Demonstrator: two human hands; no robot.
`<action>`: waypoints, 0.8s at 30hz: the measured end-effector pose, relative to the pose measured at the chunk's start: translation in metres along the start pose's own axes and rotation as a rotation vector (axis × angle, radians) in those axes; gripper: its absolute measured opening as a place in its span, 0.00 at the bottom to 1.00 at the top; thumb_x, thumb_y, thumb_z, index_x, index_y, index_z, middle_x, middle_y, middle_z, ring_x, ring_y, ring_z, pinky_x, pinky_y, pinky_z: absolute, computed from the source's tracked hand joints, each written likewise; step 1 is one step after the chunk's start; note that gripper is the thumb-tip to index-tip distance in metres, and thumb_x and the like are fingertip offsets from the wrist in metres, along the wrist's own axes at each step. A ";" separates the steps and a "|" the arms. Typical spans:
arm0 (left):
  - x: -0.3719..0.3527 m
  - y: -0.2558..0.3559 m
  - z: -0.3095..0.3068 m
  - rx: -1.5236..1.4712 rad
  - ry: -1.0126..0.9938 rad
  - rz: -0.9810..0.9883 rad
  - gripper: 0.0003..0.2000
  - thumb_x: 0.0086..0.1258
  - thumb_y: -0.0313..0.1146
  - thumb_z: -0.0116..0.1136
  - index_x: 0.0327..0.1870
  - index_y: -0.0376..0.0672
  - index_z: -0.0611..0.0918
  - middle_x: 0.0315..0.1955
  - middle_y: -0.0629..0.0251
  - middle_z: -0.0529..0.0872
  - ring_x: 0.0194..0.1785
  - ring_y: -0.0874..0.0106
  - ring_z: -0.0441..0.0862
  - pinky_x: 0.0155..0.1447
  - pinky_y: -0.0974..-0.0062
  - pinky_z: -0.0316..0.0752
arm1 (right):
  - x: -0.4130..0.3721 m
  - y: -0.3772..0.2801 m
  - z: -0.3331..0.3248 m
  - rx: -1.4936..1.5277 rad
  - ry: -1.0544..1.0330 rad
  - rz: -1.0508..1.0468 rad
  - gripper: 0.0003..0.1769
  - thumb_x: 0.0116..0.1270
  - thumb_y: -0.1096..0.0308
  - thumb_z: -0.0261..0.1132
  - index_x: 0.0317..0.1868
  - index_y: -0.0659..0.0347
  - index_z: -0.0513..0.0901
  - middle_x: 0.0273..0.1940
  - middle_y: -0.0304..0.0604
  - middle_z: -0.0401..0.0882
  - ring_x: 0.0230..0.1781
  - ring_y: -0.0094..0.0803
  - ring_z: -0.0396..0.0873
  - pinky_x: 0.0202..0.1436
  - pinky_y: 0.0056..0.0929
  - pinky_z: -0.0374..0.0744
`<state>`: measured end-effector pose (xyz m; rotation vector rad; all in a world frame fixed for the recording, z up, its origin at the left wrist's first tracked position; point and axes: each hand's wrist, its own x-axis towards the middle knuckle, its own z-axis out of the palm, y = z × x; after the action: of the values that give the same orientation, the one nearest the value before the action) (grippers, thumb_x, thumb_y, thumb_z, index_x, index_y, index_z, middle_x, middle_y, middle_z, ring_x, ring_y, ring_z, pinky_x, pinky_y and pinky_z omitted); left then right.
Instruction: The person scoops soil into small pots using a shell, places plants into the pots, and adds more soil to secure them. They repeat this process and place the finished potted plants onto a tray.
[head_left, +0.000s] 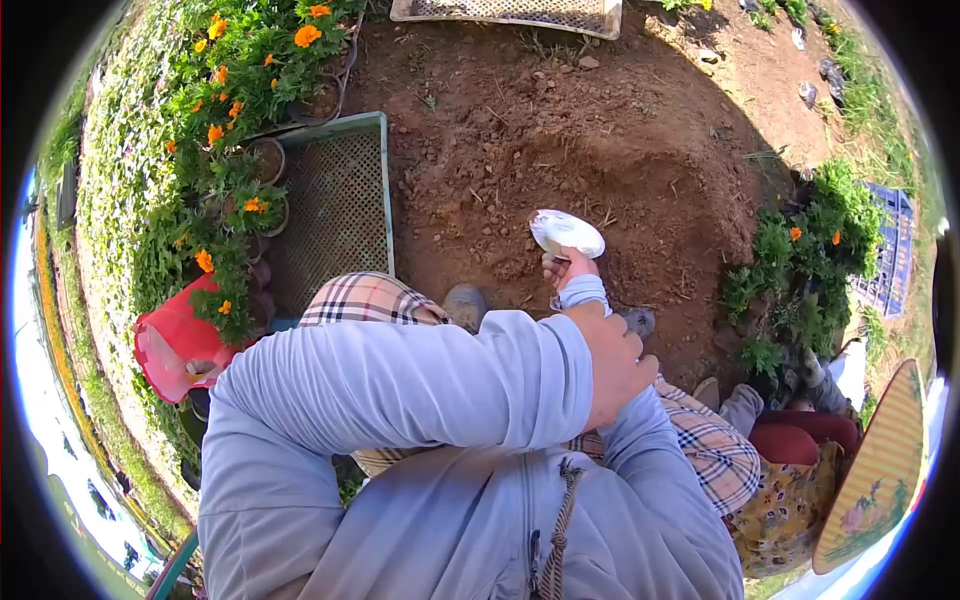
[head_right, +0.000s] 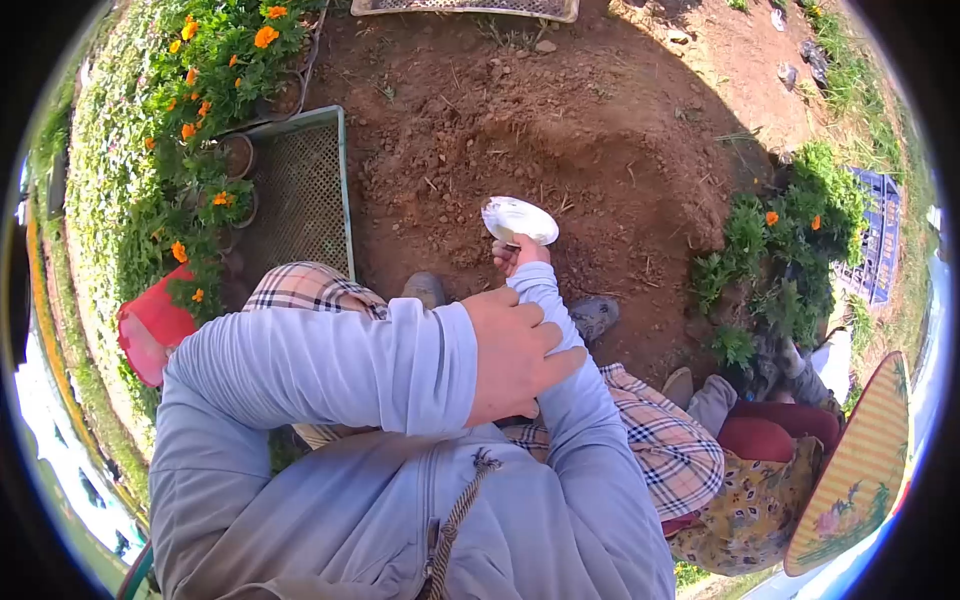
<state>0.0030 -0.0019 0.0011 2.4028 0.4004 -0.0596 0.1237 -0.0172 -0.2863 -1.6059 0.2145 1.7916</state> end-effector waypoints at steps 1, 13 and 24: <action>-0.001 0.002 0.000 -0.006 0.008 -0.010 0.24 0.47 0.42 0.58 0.44 0.40 0.70 0.29 0.61 0.77 0.34 0.66 0.75 0.38 0.71 0.68 | -0.002 0.009 0.008 -0.030 -0.024 0.018 0.16 0.57 0.68 0.47 0.43 0.70 0.69 0.28 0.49 0.77 0.21 0.31 0.77 0.18 0.27 0.76; -0.001 -0.018 -0.014 -0.079 -0.024 -0.073 0.27 0.48 0.42 0.58 0.48 0.39 0.67 0.32 0.62 0.75 0.37 0.66 0.73 0.40 0.71 0.66 | 0.043 0.098 0.078 -0.277 -0.142 0.380 0.14 0.57 0.70 0.50 0.44 0.66 0.69 0.30 0.49 0.78 0.24 0.32 0.78 0.21 0.26 0.76; -0.005 -0.022 -0.013 -0.083 -0.022 -0.094 0.26 0.49 0.42 0.57 0.48 0.39 0.67 0.31 0.61 0.76 0.36 0.66 0.74 0.39 0.71 0.68 | 0.055 0.053 0.075 0.353 -0.016 0.186 0.10 0.59 0.69 0.50 0.37 0.65 0.72 0.26 0.44 0.77 0.21 0.29 0.76 0.19 0.25 0.77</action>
<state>-0.0093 0.0215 -0.0021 2.2988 0.4958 -0.1094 0.0330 0.0075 -0.3385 -1.3537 0.6533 1.7831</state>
